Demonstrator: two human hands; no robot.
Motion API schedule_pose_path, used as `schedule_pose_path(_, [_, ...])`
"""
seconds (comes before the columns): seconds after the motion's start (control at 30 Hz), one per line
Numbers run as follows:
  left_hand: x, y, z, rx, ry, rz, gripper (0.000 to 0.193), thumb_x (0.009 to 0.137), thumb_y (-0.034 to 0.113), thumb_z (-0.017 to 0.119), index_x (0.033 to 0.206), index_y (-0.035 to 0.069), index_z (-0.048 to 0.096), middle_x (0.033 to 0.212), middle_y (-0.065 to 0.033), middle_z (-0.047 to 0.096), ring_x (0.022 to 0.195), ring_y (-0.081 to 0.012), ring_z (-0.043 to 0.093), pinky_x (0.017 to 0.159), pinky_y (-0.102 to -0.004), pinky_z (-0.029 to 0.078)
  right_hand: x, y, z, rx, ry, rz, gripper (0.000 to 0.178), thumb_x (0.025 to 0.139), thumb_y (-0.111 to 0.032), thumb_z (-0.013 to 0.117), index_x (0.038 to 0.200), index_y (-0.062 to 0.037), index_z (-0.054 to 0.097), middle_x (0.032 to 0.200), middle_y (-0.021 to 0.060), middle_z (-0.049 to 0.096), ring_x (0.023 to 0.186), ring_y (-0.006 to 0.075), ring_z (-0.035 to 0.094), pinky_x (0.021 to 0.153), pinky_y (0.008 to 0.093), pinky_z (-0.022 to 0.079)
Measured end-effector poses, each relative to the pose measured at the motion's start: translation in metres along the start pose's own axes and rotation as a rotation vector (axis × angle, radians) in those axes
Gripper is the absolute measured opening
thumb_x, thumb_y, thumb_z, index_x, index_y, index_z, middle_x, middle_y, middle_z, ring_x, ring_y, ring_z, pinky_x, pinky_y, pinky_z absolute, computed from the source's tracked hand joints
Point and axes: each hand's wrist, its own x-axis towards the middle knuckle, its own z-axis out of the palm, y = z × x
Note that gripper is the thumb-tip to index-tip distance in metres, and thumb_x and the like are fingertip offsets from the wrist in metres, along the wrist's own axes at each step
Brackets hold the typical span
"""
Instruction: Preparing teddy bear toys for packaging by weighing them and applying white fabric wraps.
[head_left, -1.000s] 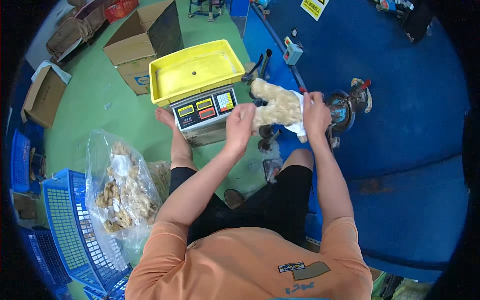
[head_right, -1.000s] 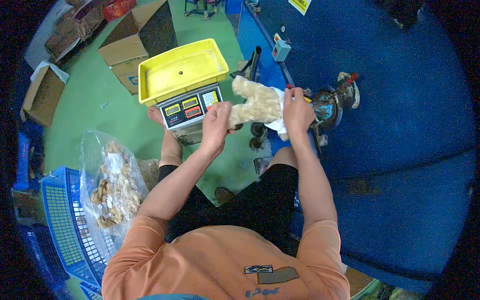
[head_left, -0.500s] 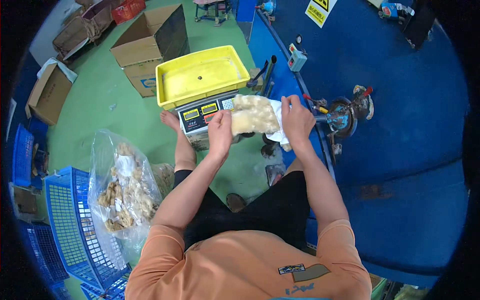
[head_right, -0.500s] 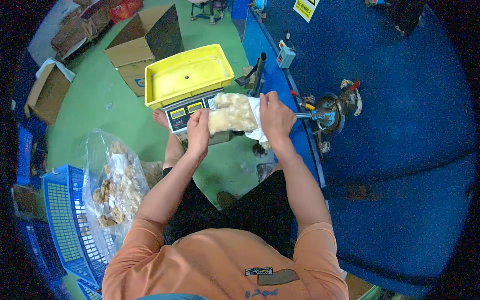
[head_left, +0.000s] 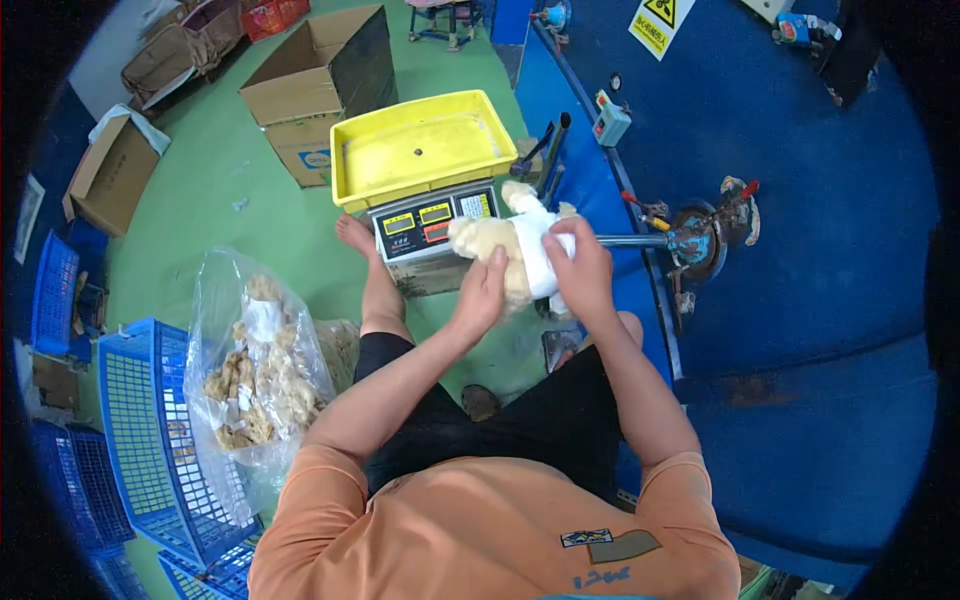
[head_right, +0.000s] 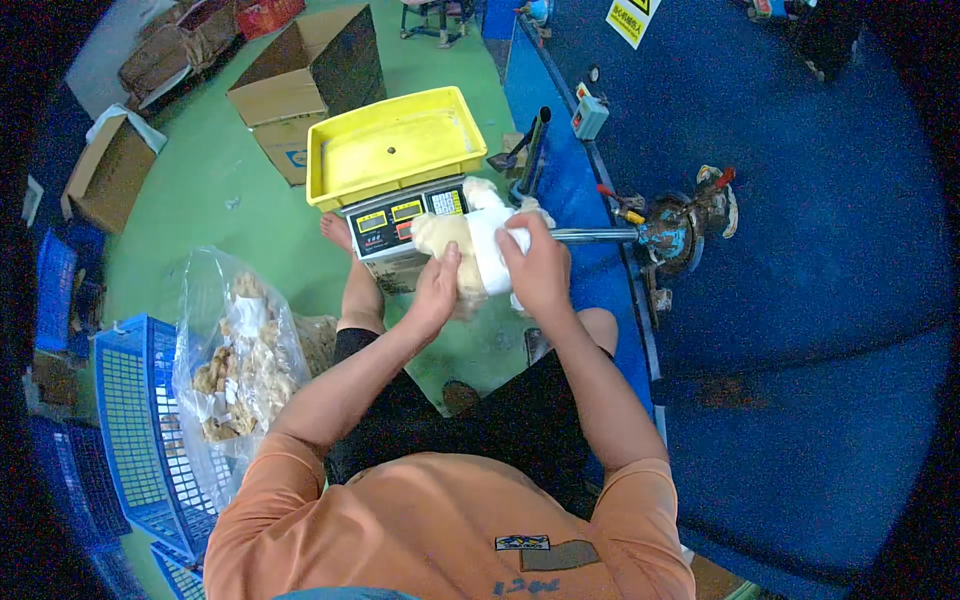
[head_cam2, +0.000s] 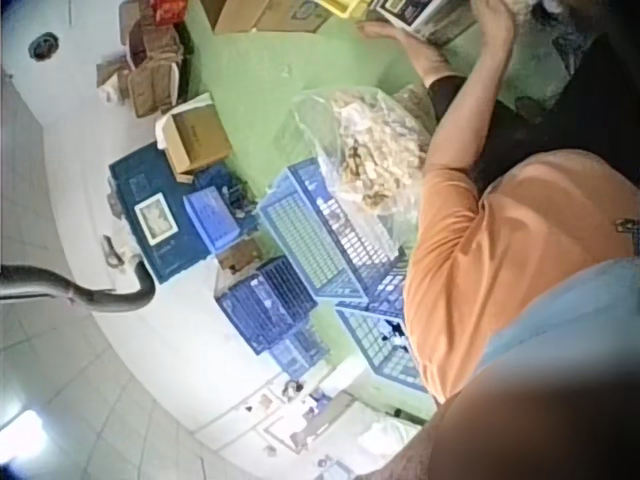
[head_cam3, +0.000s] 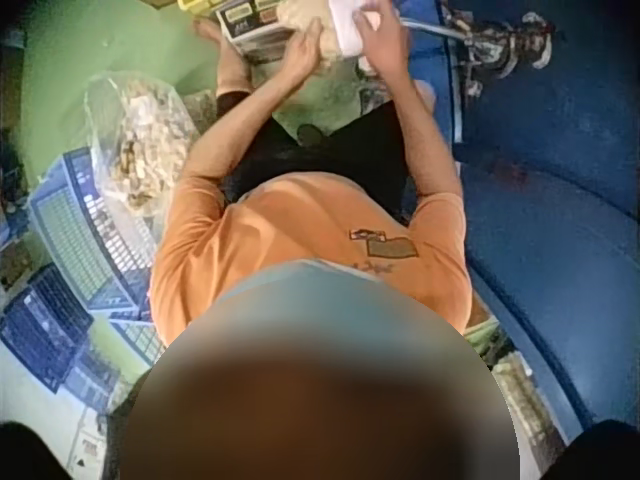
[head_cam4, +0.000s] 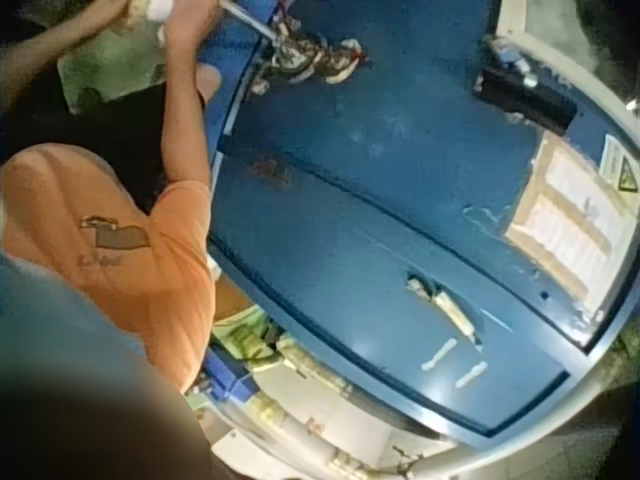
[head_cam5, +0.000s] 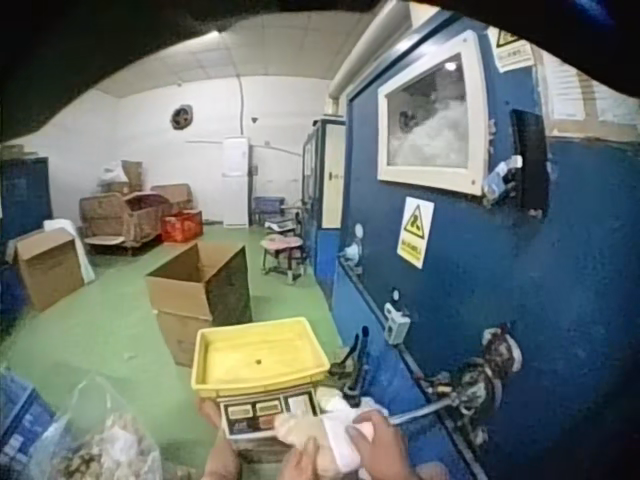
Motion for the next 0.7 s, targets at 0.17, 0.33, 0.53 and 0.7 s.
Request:
schedule_pose_path(0.17, [0.030,0.041,-0.008,-0.277,0.056,-0.315,0.060,0.108,0.042,0.027,0.125,-0.010,0.052,0.120,-0.0259,0.060,0.106,-0.0324,0.059,0.093,-0.0399,0.045,0.014,-0.032,-0.021,0.595,-0.177,0.466,0.022,0.095,-0.013,0.059,0.117,-0.0079,0.057,0.087,0.0108,0.065,0.058,0.0187,0.058,0.053,0.0329,0.046])
schedule_pose_path(0.33, [0.013,0.014,0.003,-0.219,0.149,-0.190,0.060,0.108,0.042,0.027,0.124,-0.009,0.053,0.117,-0.0244,0.061,0.103,-0.0298,0.059,0.093,-0.0385,0.046,0.006,-0.026,-0.021,0.661,-0.224,0.359,0.022,0.097,-0.011,0.055,0.118,-0.0055,0.055,0.085,0.0061,0.059,0.058,0.0103,0.050,0.052,0.0264,0.042])
schedule_pose_path(0.53, [0.023,0.029,-0.016,0.133,0.033,0.035,0.062,0.108,0.044,0.027,0.125,-0.009,0.053,0.117,-0.0221,0.062,0.101,-0.0257,0.059,0.092,-0.0350,0.047,0.010,-0.028,-0.023,0.679,-0.222,0.446,0.024,0.097,-0.012,0.054,0.121,-0.0056,0.054,0.083,0.0060,0.058,0.060,0.0105,0.051,0.055,0.0239,0.042])
schedule_pose_path(0.7, [0.021,0.031,-0.014,-0.337,0.061,-0.261,0.064,0.107,0.047,0.030,0.125,-0.009,0.055,0.118,-0.0210,0.062,0.098,-0.0232,0.060,0.088,-0.0318,0.048,0.005,-0.015,-0.034,0.737,-0.367,0.426,0.029,0.097,-0.013,0.055,0.125,-0.0055,0.053,0.088,0.0063,0.061,0.064,0.0144,0.055,0.060,0.0271,0.046])
